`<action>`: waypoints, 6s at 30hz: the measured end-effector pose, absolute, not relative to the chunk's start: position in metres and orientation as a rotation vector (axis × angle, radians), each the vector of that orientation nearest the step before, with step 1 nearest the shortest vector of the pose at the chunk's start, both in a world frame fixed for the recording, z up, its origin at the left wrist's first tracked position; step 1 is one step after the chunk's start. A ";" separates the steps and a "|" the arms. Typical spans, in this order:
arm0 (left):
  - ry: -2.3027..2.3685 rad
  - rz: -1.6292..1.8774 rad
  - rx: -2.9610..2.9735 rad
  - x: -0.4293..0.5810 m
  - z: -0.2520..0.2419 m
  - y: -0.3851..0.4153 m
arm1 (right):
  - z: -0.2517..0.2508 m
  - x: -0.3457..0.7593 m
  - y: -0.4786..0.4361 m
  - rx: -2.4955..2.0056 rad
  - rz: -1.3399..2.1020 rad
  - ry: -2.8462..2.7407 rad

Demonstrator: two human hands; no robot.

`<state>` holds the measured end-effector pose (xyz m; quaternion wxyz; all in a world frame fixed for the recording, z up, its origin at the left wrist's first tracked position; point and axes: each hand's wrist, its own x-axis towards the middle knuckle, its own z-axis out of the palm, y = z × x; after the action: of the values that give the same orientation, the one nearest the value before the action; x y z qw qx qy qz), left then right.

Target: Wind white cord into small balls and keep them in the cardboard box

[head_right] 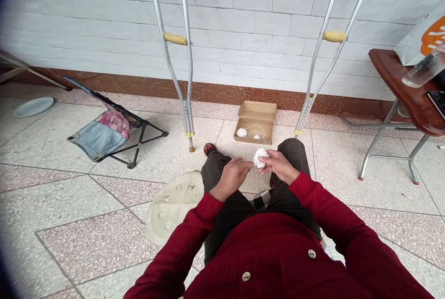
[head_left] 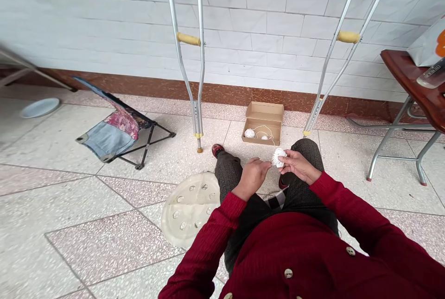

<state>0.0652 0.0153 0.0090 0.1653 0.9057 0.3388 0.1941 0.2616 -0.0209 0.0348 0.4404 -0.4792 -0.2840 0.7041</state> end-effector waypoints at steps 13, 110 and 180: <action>0.971 0.508 2.418 0.057 -0.007 0.022 | 0.030 0.271 -0.021 -1.101 1.832 -0.752; 0.782 0.269 2.376 0.101 0.004 0.043 | 0.030 0.282 -0.043 -1.407 1.819 -1.242; 0.911 0.342 2.263 0.070 -0.014 0.020 | 0.028 0.269 -0.050 -1.330 1.935 -0.941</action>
<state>0.0695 0.0200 -0.0142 0.3326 0.8664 0.3487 0.1309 0.2692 -0.0500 0.0278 0.3015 -0.5014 -0.3546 0.7293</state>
